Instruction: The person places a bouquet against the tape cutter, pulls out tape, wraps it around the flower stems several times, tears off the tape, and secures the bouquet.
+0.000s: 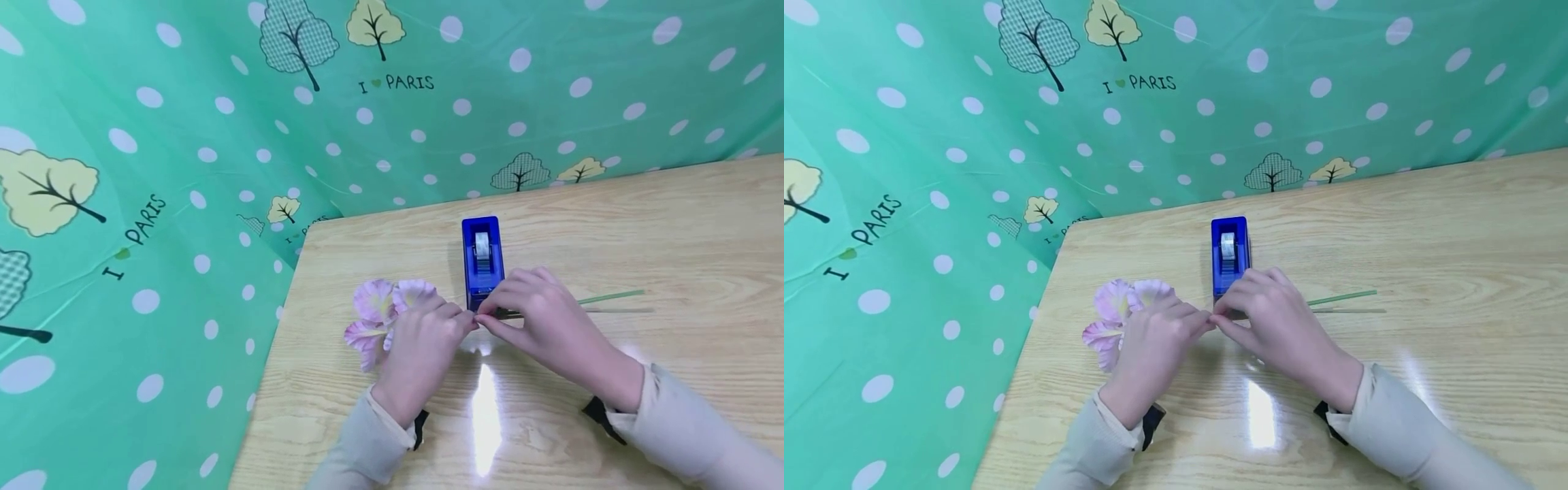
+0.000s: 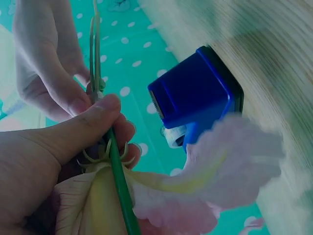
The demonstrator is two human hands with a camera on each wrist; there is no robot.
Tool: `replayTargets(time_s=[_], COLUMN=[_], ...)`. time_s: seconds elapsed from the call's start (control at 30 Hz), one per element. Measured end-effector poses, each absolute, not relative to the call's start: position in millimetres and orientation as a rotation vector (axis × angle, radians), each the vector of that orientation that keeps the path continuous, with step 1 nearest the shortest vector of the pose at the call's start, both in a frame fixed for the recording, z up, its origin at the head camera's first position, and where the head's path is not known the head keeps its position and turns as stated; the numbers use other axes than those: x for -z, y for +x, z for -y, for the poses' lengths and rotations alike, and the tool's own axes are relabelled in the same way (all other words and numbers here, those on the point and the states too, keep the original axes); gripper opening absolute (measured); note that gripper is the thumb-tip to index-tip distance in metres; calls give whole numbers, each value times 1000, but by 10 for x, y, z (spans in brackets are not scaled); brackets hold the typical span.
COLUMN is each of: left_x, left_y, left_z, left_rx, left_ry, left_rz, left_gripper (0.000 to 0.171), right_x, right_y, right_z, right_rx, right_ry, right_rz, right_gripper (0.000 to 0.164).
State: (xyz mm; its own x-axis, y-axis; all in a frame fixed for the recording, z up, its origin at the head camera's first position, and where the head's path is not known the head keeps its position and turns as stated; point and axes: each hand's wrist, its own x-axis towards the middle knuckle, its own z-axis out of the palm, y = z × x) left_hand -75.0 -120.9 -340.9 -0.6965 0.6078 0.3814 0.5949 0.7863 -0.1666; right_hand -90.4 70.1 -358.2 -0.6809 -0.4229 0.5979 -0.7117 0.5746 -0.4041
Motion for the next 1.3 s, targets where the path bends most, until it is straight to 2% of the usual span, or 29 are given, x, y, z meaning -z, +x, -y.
replayTargets(time_s=[0.4, 0.83, 1.03, 1.3], left_x=[3385, 3369, 3381, 3362], left_y=[-738, -728, -727, -722], left_z=[1181, 1170, 1178, 1193], left_rx=[-14, -55, -46, -20], left_ry=[-949, -928, -927, -934], left_rz=[2517, 2499, 2428, 2314], left_gripper=[8, 9, 9, 16], right_x=[3512, 3567, 3563, 3526], right_y=[-907, -878, -889, -941], right_z=[-743, -715, -715, -750], right_rx=[-1283, -1322, -1613, -2066], right_ry=[788, 760, 669, 555], right_rz=[2683, 2664, 2727, 2823], right_gripper=[9, 7, 8, 28])
